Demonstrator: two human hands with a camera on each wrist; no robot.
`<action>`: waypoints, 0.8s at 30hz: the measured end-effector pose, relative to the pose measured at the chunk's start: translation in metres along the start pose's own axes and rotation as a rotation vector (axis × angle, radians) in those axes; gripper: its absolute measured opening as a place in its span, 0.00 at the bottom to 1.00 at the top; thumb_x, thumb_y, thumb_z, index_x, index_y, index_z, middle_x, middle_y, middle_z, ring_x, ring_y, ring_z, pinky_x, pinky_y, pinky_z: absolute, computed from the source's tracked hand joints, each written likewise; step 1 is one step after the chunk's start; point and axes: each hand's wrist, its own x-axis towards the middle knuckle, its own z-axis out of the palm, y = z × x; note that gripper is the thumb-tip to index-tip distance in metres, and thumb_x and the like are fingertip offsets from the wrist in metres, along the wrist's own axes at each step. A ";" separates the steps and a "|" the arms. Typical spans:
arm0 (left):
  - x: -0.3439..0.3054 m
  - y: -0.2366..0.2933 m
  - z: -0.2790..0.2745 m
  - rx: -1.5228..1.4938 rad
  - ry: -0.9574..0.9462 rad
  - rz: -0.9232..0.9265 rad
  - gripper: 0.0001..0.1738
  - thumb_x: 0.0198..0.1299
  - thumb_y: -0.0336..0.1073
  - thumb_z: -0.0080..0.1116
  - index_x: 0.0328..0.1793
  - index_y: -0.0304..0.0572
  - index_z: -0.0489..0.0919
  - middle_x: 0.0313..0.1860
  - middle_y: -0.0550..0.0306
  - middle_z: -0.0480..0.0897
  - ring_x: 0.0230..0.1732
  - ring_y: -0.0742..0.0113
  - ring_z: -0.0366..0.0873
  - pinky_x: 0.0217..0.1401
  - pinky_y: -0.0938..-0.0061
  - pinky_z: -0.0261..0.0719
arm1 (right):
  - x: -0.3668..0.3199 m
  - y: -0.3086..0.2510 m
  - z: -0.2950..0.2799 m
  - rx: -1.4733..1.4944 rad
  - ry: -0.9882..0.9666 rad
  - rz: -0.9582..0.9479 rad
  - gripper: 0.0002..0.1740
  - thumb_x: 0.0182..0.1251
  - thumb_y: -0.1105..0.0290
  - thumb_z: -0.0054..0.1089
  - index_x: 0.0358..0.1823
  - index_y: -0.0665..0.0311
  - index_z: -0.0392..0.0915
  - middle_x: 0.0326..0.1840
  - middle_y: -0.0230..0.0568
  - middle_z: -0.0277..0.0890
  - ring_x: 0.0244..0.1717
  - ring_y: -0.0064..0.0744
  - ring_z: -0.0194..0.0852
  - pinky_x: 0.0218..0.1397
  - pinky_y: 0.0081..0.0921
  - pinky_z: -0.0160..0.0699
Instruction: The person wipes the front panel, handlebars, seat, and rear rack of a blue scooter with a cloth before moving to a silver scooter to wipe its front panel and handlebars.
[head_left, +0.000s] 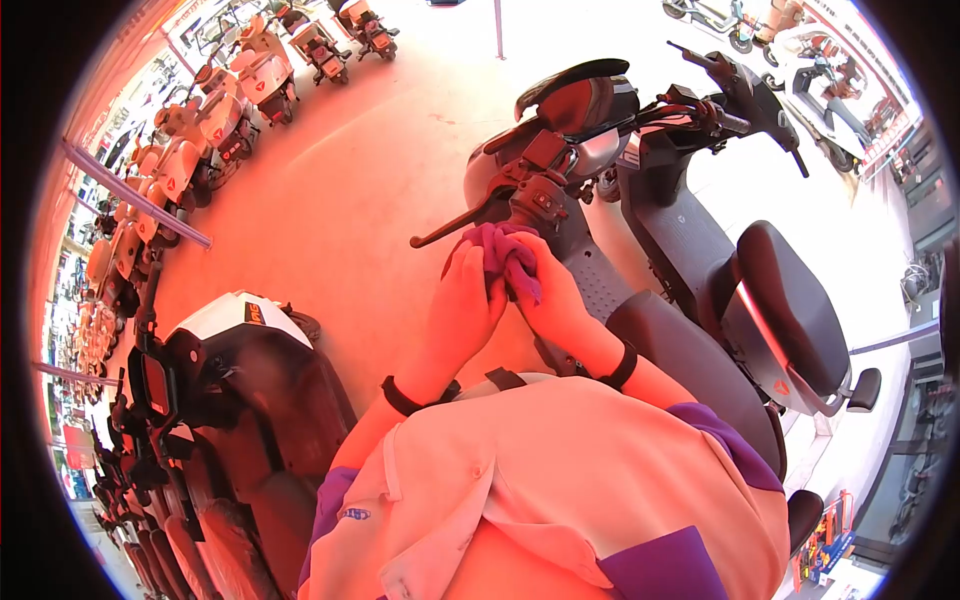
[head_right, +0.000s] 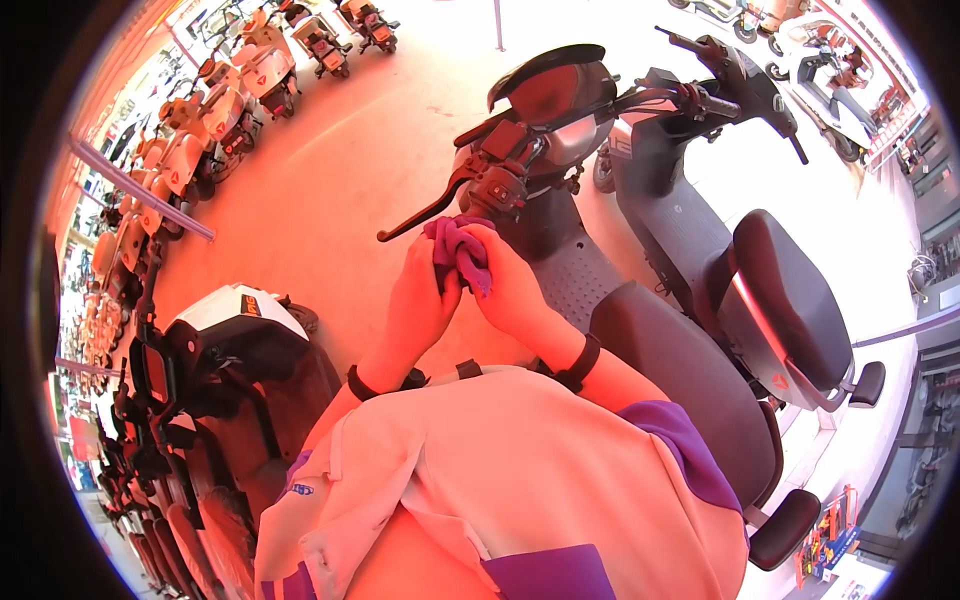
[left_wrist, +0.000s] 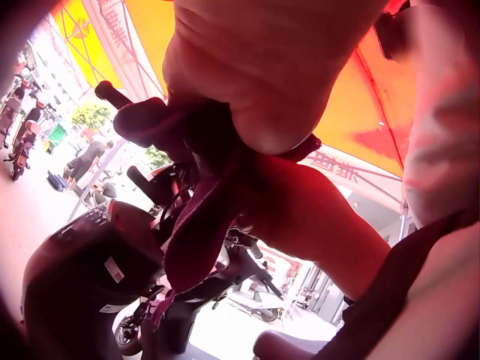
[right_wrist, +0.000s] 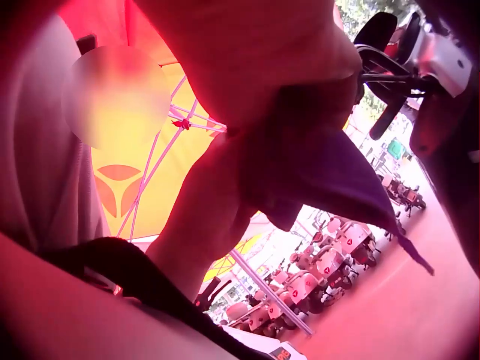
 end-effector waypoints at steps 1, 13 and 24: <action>0.007 -0.004 -0.003 -0.024 -0.052 -0.031 0.28 0.61 0.26 0.58 0.67 0.36 0.62 0.62 0.36 0.73 0.58 0.37 0.78 0.53 0.57 0.80 | 0.006 -0.007 -0.003 -0.077 -0.002 -0.002 0.23 0.69 0.73 0.59 0.65 0.57 0.68 0.51 0.47 0.80 0.46 0.45 0.84 0.46 0.34 0.81; 0.073 -0.053 -0.021 -0.507 -0.513 -0.040 0.18 0.70 0.38 0.52 0.55 0.31 0.64 0.42 0.33 0.80 0.44 0.34 0.80 0.43 0.53 0.78 | 0.025 -0.038 0.015 -0.506 0.290 0.135 0.19 0.69 0.61 0.58 0.59 0.53 0.74 0.41 0.52 0.83 0.44 0.57 0.83 0.45 0.42 0.79; 0.106 -0.067 -0.101 -0.452 -0.701 0.040 0.16 0.62 0.39 0.67 0.43 0.38 0.74 0.26 0.50 0.76 0.27 0.57 0.74 0.32 0.66 0.72 | 0.007 -0.078 0.022 -0.252 0.181 0.209 0.17 0.69 0.70 0.60 0.58 0.61 0.74 0.42 0.42 0.83 0.39 0.38 0.83 0.45 0.30 0.80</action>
